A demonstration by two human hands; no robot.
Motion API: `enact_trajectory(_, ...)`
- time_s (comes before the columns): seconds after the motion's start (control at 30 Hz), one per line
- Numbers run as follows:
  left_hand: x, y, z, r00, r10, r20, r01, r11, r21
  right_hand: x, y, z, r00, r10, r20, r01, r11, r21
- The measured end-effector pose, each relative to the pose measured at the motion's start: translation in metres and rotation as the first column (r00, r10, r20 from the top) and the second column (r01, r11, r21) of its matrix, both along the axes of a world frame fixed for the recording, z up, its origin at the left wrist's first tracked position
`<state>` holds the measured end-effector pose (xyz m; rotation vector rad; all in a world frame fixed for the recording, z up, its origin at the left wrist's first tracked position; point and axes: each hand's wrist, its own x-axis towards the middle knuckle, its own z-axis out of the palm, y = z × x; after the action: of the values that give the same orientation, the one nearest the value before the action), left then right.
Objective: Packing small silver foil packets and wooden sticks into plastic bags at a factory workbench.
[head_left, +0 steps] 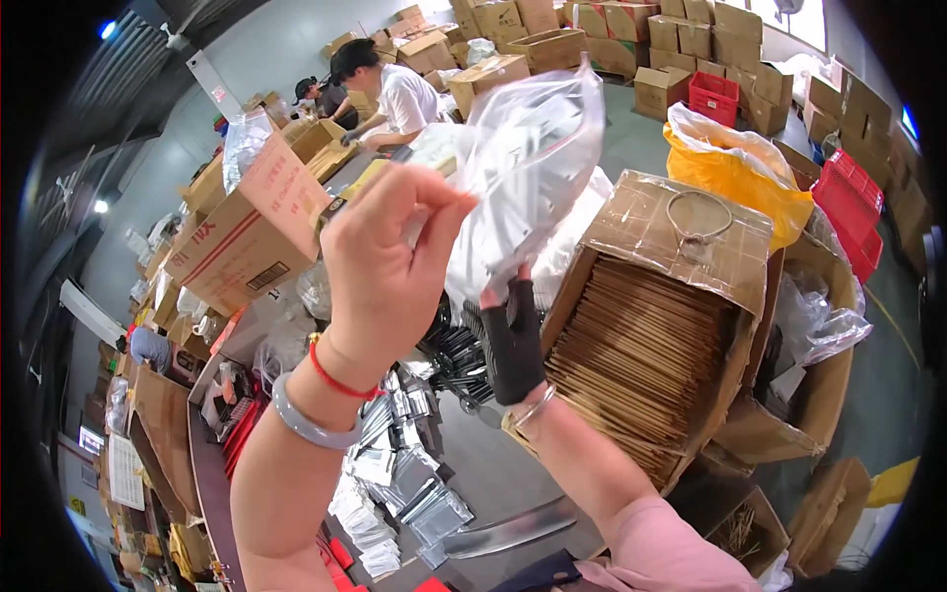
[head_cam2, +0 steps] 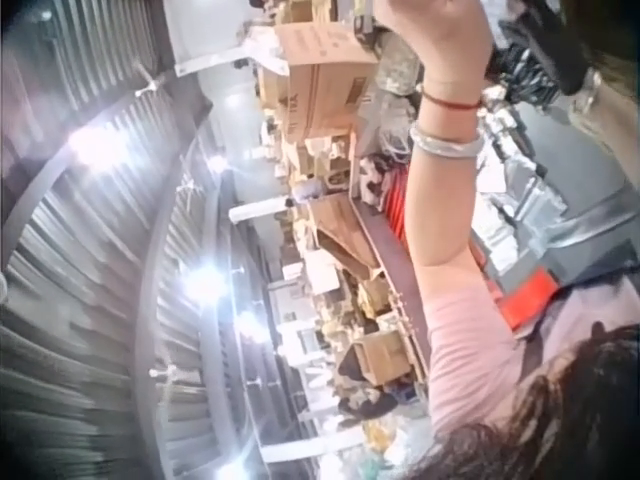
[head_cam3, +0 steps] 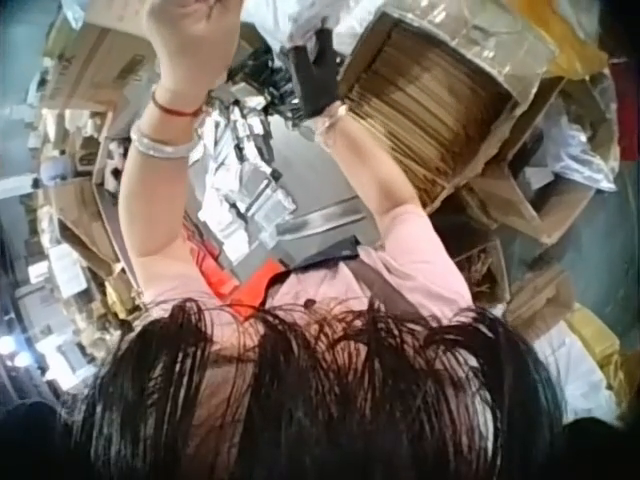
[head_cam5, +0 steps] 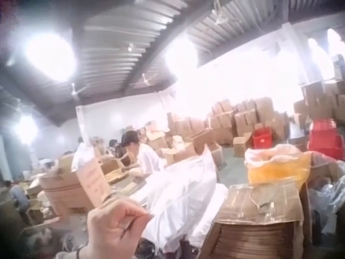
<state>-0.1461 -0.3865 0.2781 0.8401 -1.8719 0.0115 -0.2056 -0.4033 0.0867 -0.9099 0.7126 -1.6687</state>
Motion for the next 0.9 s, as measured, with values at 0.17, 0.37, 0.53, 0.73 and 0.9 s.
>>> enact_trajectory(0.17, -0.013, -0.028, 0.012, 0.997, 0.013, -0.071, -0.013, 1.0, 0.003, -0.015, -0.039, 0.035, 0.965, 0.052, 0.256, -0.069, 0.996, 0.057)
enact_trajectory(0.37, -0.032, -0.072, -0.045, 0.999, 0.047, 0.012, -0.048, 0.99, 0.136, -0.045, -0.074, -0.057, 0.978, -0.146, -0.146, 0.128, 0.984, -0.123)
enact_trajectory(0.53, -0.039, -0.057, -0.035, 0.99, 0.041, 0.138, -0.059, 0.991, 0.123, -0.062, -0.039, -0.012, 0.929, 0.153, 0.336, -0.193, 0.977, 0.087)
enact_trajectory(0.73, -0.045, -0.037, -0.035, 0.969, -0.016, 0.245, -0.014, 0.993, 0.121, -0.077, -0.021, -0.031, 0.895, 0.16, 0.417, -0.198, 0.979, 0.05)
enact_trajectory(0.9, -0.012, 0.023, -0.033, 0.967, 0.038, 0.253, -0.058, 0.996, 0.072, -0.091, 0.026, -0.02, 0.968, 0.108, 0.226, -0.154, 0.968, 0.196)
